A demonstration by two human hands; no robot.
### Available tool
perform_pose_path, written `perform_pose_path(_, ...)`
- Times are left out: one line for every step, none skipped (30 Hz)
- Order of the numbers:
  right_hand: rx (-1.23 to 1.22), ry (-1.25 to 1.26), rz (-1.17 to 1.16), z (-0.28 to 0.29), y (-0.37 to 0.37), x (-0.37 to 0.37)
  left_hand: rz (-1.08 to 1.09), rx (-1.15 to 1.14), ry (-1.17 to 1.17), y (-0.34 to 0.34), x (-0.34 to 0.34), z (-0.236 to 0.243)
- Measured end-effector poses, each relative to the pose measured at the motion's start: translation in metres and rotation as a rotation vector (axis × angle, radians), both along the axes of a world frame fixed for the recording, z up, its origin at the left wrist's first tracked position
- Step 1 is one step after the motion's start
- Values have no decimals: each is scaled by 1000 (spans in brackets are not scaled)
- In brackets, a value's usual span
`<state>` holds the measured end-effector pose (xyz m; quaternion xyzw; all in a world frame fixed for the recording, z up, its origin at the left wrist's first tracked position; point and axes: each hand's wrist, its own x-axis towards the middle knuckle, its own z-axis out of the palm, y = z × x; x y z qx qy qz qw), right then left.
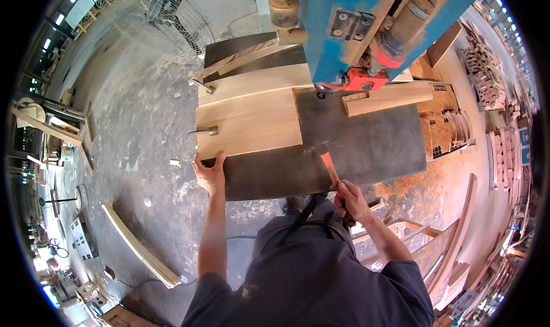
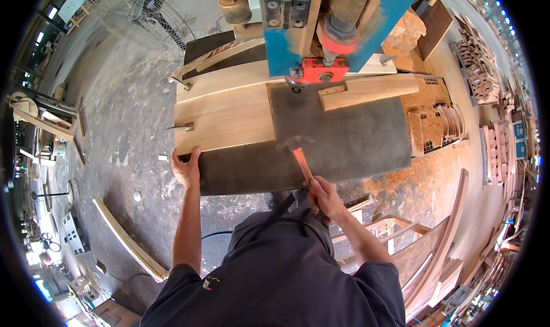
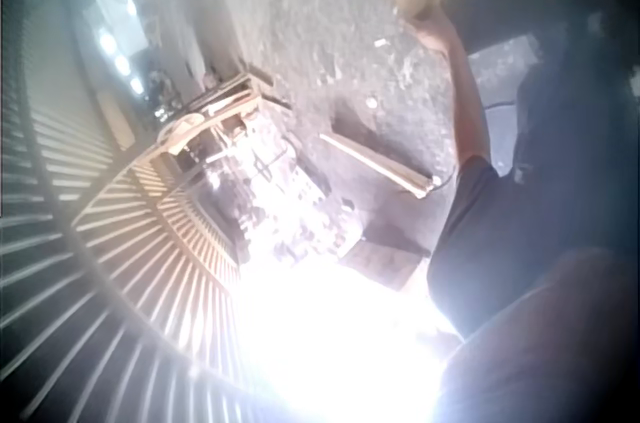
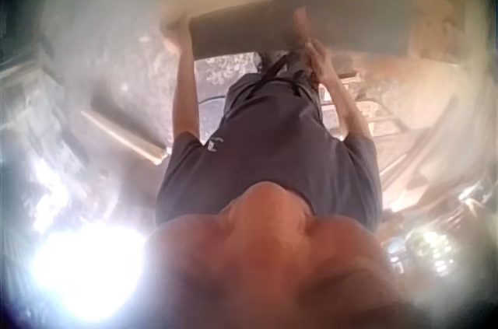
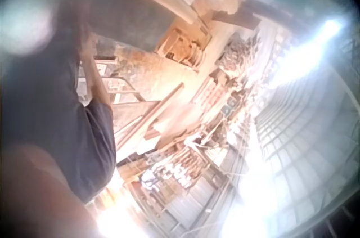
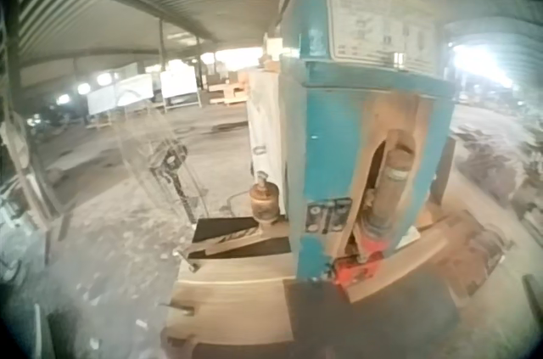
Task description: The person uses a drill press to shape the edges of wooden planks, repeatedly feeding them under the spinning bit to create rounded profiles. They handle the wood by hand, flip pieces to work different sides, and occasionally use a hammer to adjust the wood's position on the machine table.
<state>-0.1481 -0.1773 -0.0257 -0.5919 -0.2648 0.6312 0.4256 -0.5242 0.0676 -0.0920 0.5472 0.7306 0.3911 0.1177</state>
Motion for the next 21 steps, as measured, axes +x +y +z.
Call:
perform_pose_path(-63, 112, -90, 4, 3, -8, -5, 7, 11, 1, 0, 0)
perform_pose_path(-126, 229, -178, 8, 9, -14, -12, 12, 22, 1, 0, 0)
perform_pose_path(-189, 345, -265, 12, 15, -20, -19, 17, 34, 1, 0, 0)
perform_pose_path(-194, 317, -275, 15, 22, -23, -29, 22, 50, 0, -1, 1)
perform_pose_path(-196, 317, -273, 21, 27, -27, -33, 16, 51, 0, -1, 1)
perform_pose_path(-199, 318, -273, 27, 31, -31, -37, 10, 52, 2, -5, 0)
perform_pose_path(-203, 306, -280, 33, 31, -29, -47, -1, 40, 2, -3, -3)
perform_pose_path(-200, 230, -246, 28, 28, -23, -56, -5, 23, 1, 1, 0)
perform_pose_path(-177, 105, -157, 22, 22, -11, -64, -11, 7, 0, 0, 4)
perform_pose_path(-155, -24, -53, 19, 18, 1, -48, 0, -36, -2, -2, 2)
perform_pose_path(-139, -144, 61, 21, 15, 12, -20, -8, 13, -3, -4, 3)
perform_pose_path(-84, -517, 223, 25, 15, 28, -19, -16, 0, -3, -1, 1)
perform_pose_path(61, -695, 303, 23, 16, 42, -9, -21, -3, -4, 3, 6)
perform_pose_path(211, -859, 386, 13, 18, 54, -12, -35, 23, -5, 7, 7)
perform_pose_path(366, -1019, 473, 4, 16, 63, -12, -49, 48, -5, 14, 8)
perform_pose_path(346, -1149, 495, 1, 20, 64, 9, -53, 76, -4, 15, 10)
perform_pose_path(419, -1216, 462, 5, 27, 69, 8, -48, 84, -2, 14, 10)
perform_pose_path(494, -1280, 428, 13, 32, 76, 10, -44, 90, 0, 15, 6)
perform_pose_path(573, -1345, 400, 23, 38, 86, 18, -44, 90, 0, 16, 1)
perform_pose_path(632, -1370, 324, 31, 40, 103, 39, -7, 150, 0, 19, 1)
perform_pose_path(621, -1419, 271, 36, 44, 126, 47, -1, 124, -3, 21, 1)
